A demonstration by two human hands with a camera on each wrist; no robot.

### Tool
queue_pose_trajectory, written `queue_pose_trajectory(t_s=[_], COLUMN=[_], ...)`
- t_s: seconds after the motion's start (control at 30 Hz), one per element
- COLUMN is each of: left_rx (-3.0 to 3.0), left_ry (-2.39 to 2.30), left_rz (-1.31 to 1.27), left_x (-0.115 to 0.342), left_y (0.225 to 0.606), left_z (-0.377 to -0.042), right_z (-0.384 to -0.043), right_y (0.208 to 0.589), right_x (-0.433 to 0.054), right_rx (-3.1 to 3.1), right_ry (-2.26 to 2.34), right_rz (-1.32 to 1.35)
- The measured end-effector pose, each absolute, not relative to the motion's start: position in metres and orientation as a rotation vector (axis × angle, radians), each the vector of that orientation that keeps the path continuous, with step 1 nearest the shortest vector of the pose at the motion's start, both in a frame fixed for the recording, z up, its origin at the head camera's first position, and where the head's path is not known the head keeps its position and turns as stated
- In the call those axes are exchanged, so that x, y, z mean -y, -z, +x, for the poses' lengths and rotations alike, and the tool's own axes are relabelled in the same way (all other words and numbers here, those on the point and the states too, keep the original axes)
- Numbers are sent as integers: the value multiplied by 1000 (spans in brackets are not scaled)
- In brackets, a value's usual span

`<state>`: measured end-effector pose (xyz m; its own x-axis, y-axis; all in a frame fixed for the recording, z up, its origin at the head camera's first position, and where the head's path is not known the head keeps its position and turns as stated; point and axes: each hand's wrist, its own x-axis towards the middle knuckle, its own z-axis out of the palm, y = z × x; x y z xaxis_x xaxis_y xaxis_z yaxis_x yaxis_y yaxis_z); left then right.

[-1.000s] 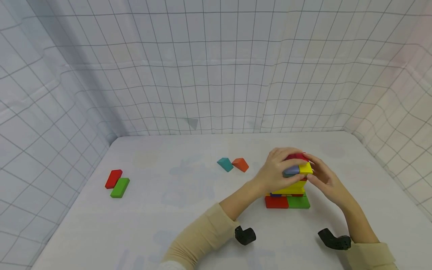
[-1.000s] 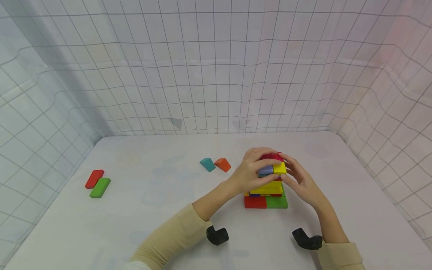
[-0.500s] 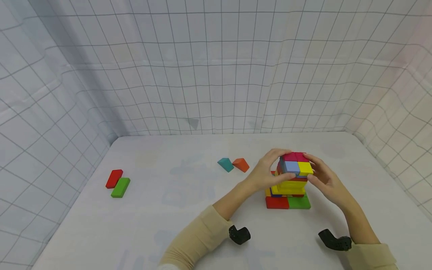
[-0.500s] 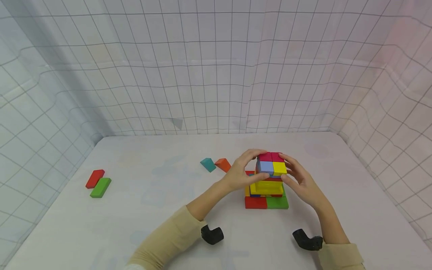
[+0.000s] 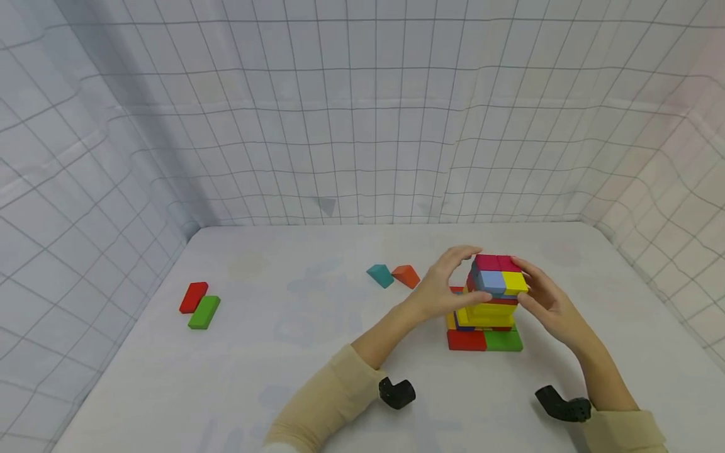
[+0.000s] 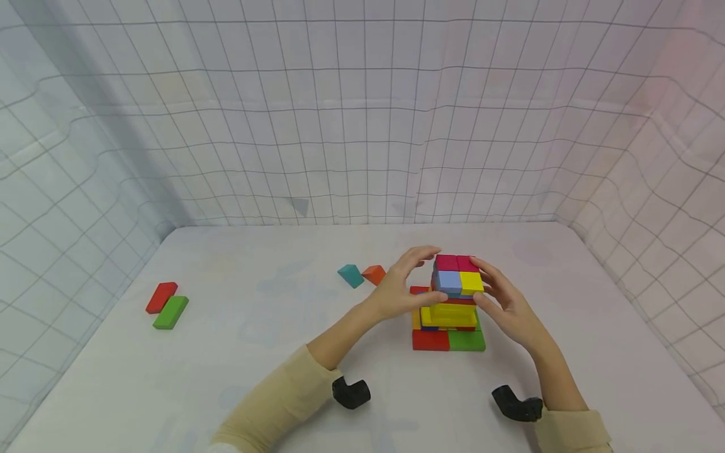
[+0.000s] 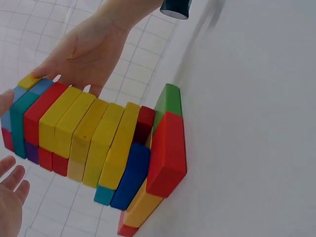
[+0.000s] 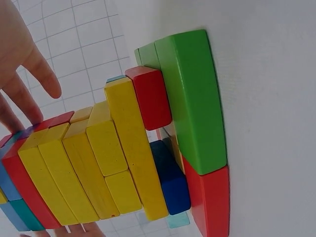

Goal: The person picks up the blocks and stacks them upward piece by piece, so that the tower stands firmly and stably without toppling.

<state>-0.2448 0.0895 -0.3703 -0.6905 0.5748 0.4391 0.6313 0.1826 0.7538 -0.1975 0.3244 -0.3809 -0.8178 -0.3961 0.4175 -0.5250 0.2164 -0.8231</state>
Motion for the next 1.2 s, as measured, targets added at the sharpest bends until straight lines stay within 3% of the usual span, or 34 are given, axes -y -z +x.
queue_pose_trajectory(t_s=[0.17,0.4,0.7,0.9,1.2], left_rx=[2407,2358,2466,2537,2526], left_ry=[1512,1355,1127,985,758], left_rz=[-1066,-773,-331,-157,-68], left_x=[-38,87,228,272,290], left_y=[378,402,429,434,447], left_z=[-251,-256,-221,-190,-174], right_z=[-196,-196,-197,-197,-198], right_y=[381,382,382,381,382], right_x=[-324,-324,-324,-325,-326], right_rx=[2354,2346,2340,2335,2329], right_ry=[-1676,-1686,-1687,-1698,-1703], right_rz=[860,867,877,937,950])
